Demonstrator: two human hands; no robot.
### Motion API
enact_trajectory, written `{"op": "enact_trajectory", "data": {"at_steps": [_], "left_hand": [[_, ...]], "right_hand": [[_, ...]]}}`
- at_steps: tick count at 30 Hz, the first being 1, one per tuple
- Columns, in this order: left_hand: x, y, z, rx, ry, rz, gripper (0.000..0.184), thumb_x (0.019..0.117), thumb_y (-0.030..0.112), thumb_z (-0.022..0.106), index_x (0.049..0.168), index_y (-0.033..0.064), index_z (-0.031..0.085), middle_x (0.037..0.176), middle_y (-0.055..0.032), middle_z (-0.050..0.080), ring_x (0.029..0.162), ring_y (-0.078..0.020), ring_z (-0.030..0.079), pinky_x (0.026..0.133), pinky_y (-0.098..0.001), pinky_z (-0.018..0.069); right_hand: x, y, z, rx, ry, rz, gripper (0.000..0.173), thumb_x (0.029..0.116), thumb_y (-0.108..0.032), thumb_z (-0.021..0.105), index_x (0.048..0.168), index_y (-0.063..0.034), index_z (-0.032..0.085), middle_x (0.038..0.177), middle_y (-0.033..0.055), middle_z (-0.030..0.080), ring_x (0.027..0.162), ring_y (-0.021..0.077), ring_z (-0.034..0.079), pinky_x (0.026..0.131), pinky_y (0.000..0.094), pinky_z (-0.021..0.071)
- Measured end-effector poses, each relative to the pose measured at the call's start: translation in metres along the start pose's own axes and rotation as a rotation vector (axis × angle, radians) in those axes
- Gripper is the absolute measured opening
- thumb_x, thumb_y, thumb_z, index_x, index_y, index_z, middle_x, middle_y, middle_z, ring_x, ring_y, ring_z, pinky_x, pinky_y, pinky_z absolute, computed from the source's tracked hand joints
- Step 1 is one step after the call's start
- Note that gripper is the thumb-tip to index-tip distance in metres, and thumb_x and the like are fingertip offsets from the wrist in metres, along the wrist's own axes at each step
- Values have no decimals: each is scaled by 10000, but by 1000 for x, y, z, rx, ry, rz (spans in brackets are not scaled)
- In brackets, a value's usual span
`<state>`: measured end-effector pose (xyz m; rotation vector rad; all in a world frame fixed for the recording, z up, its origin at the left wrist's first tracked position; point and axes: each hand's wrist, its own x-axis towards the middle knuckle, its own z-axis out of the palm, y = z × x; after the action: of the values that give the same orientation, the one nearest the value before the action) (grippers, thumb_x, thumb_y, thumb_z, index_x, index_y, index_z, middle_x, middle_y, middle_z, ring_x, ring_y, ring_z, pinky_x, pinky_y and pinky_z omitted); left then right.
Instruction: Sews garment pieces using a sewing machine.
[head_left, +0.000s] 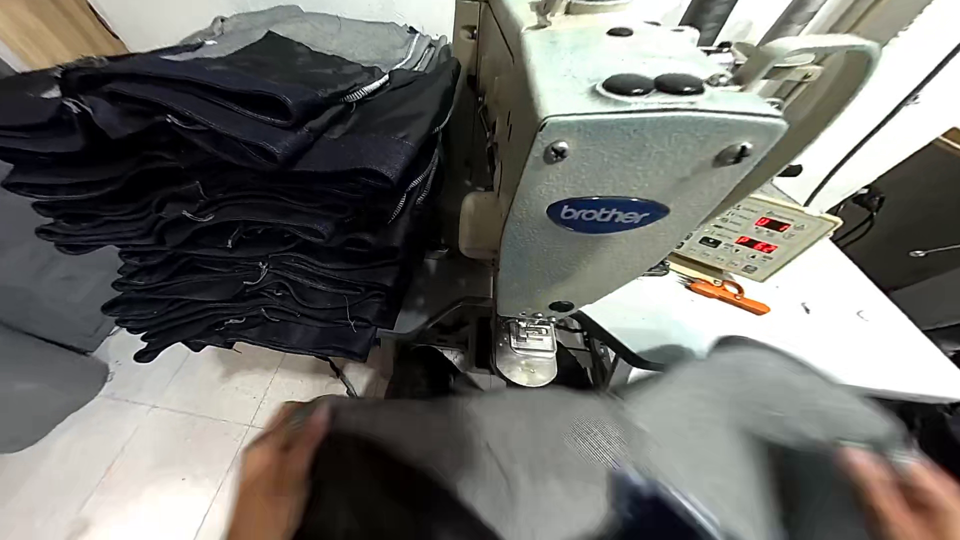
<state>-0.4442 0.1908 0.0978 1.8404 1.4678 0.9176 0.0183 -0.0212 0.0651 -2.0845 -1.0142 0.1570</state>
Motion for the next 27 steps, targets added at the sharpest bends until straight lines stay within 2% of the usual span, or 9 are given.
{"op": "enact_trajectory", "data": {"at_steps": [3,8,10,13,16,18,21,24,27], "left_hand": [[34,-89,88,339,-480,-329,439,1091,271,480,1225,-99,674,1235,-328,651,1244,-448,596,1113,-569,405],[81,-67,119,864,-806,-403,560,1083,392,469,1338,-96,571,1494,-306,462,1325,-460,531,1081,-580,444],[84,-23,97,981,-792,-265,573,1035,396,580,1351,-82,580,1490,-320,461,1330,-496,507,1051,-618,449],[39,-1,85,688,-741,337,624,936,509,670,1259,-25,679,1410,-273,576,1315,-476,541,1051,-648,441],[-17,6,129,367,-736,721,732,850,473,771,1416,45,590,1513,-144,537,1401,-362,502,1127,-642,374],[-33,4,155,346,-614,824,622,861,247,759,1419,38,580,1441,-146,600,1299,-341,601,1042,-553,497],[-19,18,155,227,-451,787,385,859,49,652,1241,37,697,964,-140,744,825,-293,753,661,-428,626],[13,42,127,17,-604,549,301,989,149,618,1247,9,687,943,-142,740,831,-256,732,766,-422,611],[42,40,111,-121,-638,401,299,1027,213,578,1163,-12,719,983,-132,746,869,-176,716,832,-340,584]], "right_hand": [[-16,97,98,-225,-379,216,342,1024,-131,557,1193,154,641,1063,404,656,1005,581,644,897,735,451],[12,93,120,-516,-363,339,558,994,-258,648,1443,30,483,1244,374,610,1130,582,608,884,728,481],[21,61,82,-398,-316,42,726,868,-253,804,1415,105,489,1256,419,564,1147,620,562,921,729,464],[-3,-21,55,-93,-505,-380,762,860,-554,733,1319,41,608,1302,298,614,1216,475,588,1006,618,488],[-44,-69,87,-155,-573,-657,359,965,-197,661,1270,-9,639,1380,254,604,1329,450,544,1079,598,447],[-58,-70,112,-284,-392,-749,201,999,-13,520,1156,-12,645,1256,182,694,1248,349,639,1063,479,495],[-47,-81,107,-200,-267,-636,230,881,66,562,1082,42,671,1000,182,748,983,338,742,897,450,593],[-30,-80,105,-262,-179,-719,194,923,-152,492,1000,-57,643,793,109,689,707,273,688,602,402,549],[-20,-78,101,-343,-355,-765,335,829,-416,644,962,-119,728,813,88,725,715,287,720,564,466,557]]}}
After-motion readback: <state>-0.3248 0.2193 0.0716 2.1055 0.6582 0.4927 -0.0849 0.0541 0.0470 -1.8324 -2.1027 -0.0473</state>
